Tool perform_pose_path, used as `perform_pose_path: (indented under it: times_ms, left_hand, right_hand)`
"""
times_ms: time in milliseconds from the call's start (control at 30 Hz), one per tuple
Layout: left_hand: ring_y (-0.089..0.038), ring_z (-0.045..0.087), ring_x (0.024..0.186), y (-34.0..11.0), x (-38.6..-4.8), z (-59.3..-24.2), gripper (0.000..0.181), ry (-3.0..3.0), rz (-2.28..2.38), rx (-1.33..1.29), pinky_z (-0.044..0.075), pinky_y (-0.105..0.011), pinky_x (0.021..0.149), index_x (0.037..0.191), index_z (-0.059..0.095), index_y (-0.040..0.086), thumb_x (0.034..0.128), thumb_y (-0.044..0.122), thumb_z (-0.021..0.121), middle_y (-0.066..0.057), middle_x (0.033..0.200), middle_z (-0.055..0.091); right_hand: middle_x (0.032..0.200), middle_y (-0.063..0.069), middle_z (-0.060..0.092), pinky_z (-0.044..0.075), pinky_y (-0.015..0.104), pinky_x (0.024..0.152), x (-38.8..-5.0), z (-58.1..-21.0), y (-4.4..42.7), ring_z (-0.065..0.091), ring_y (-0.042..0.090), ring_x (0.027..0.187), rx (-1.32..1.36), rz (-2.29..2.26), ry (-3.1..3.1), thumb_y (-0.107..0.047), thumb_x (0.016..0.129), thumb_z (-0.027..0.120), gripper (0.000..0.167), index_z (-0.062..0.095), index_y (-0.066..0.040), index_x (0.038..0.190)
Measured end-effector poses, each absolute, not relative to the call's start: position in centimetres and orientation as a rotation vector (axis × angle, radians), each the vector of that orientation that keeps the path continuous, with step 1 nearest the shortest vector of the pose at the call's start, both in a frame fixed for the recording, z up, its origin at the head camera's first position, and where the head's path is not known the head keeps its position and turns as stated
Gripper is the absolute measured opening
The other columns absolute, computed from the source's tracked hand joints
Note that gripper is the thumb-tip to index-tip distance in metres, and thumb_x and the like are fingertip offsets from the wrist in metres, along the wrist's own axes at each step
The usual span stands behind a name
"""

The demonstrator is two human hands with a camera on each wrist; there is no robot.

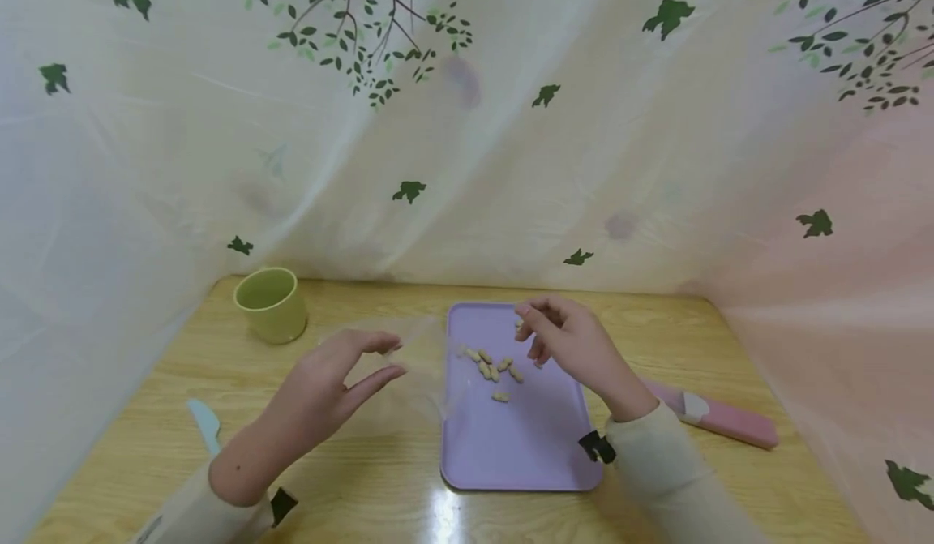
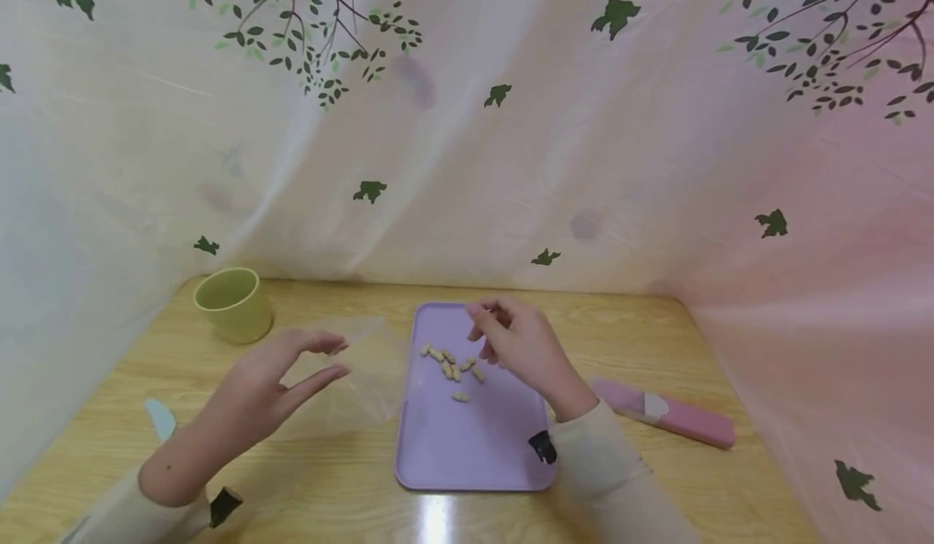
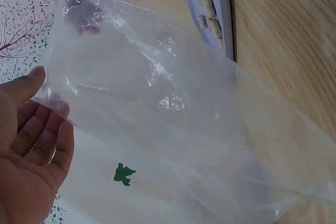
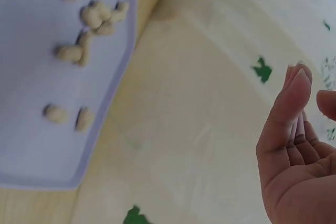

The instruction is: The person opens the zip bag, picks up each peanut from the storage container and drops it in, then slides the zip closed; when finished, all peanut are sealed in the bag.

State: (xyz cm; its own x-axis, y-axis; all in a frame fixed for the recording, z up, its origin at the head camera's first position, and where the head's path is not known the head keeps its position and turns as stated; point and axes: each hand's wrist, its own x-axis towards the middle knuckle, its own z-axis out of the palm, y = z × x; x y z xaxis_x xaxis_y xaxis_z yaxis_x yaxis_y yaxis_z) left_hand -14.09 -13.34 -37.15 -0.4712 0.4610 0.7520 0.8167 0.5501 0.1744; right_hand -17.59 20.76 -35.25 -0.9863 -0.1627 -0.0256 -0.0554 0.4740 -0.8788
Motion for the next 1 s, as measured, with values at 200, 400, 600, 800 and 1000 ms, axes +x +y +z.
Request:
perform_pose_path:
  times_ms: [200, 400, 600, 800, 1000]
  left_hand:
    - [-0.018, 0.077, 0.100, -13.4, -14.4, -37.5, 0.039, -2.146, -0.750, -0.990, 0.061, -0.031, 0.088, 0.122, 0.072, 0.009, 0.1062, 0.044, 0.064, -0.002, 0.110, 0.080]
    - [-0.017, 0.076, 0.099, -13.3, -14.6, -38.0, 0.036, -2.146, -0.779, -0.997, 0.061, -0.029, 0.087, 0.121, 0.073, 0.009, 0.1042, 0.041, 0.068, -0.002, 0.108, 0.080]
    - [-0.017, 0.076, 0.098, -13.2, -15.0, -38.1, 0.033, -2.152, -0.812, -1.008, 0.060, -0.024, 0.090, 0.121, 0.073, 0.009, 0.1006, 0.035, 0.075, -0.001, 0.108, 0.080]
    - [-0.015, 0.076, 0.097, -13.1, -15.3, -38.0, 0.037, -2.158, -0.813, -1.009, 0.060, -0.024, 0.088, 0.120, 0.073, 0.010, 0.1035, 0.043, 0.068, 0.000, 0.107, 0.079]
    - [-0.014, 0.076, 0.096, -13.0, -15.4, -38.0, 0.033, -2.147, -0.824, -1.014, 0.060, -0.022, 0.087, 0.121, 0.072, 0.010, 0.0997, 0.035, 0.076, 0.001, 0.108, 0.079]
  right_hand:
    - [0.101, 0.018, 0.077, 0.065, 0.043, 0.074, -19.8, -37.0, 22.7, 0.072, 0.024, 0.072, -0.078, -1.443, 2.680, -0.038, 0.110, 0.062, 0.032, 0.070, -0.010, 0.124]
    - [0.092, 0.017, 0.077, 0.064, 0.037, 0.069, -21.9, -40.1, 23.8, 0.069, 0.015, 0.068, -0.026, -1.190, 2.701, -0.023, 0.107, 0.067, 0.025, 0.072, 0.000, 0.116]
    - [0.085, 0.011, 0.075, 0.057, 0.030, 0.064, -22.7, -41.9, 24.4, 0.066, 0.016, 0.070, 0.021, -1.000, 2.700, -0.020, 0.102, 0.073, 0.020, 0.075, -0.001, 0.107]
    - [0.077, 0.006, 0.073, 0.055, 0.027, 0.060, -23.0, -42.5, 24.3, 0.065, 0.015, 0.065, 0.019, -0.917, 2.681, -0.021, 0.098, 0.078, 0.019, 0.076, -0.003, 0.094]
    - [0.074, 0.006, 0.073, 0.055, 0.027, 0.059, -23.1, -43.0, 24.1, 0.065, 0.015, 0.062, 0.016, -0.882, 2.668, -0.020, 0.097, 0.079, 0.020, 0.072, -0.005, 0.086]
